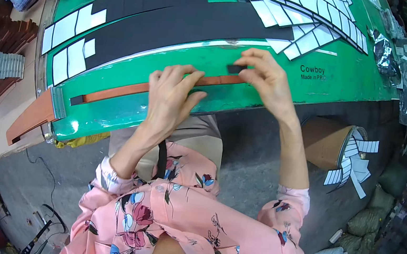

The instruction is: Assembling or organizing wooden and black furniture trim components on a production table.

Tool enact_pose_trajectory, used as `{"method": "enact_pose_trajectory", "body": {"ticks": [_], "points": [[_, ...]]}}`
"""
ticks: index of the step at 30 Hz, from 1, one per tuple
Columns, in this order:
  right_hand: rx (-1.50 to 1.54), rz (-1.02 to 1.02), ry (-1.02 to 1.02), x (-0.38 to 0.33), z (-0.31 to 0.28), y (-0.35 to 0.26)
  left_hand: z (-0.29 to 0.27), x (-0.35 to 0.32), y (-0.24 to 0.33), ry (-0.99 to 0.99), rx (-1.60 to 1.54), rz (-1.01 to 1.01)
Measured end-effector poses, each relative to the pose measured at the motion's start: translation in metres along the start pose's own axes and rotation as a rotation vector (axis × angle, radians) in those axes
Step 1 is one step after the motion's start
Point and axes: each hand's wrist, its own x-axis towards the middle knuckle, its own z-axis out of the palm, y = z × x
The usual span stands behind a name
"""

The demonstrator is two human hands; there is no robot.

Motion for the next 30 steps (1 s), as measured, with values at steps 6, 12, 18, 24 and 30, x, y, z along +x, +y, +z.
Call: {"method": "enact_pose_trajectory", "body": {"ticks": [6,12,18,24,30], "points": [[-0.591,-0.416,0.150,-0.014,0.005,0.025,0.037,0.016,0.007,-0.091,-0.016,-0.089],[-0.585,-0.486,0.200,-0.009,0.006,0.030,0.041,0.021,0.011,-0.062,0.018,-0.131],[-0.689,-0.535,0.197,-0.009,0.003,0.032,0.041,0.020,0.013,-0.066,0.030,-0.138],[-0.703,-0.560,0.221,-0.006,0.004,0.033,0.041,0.021,0.013,-0.066,0.042,-0.140],[-0.687,-0.568,0.219,-0.004,0.006,0.033,0.040,0.020,0.013,-0.071,0.056,-0.143]]}}
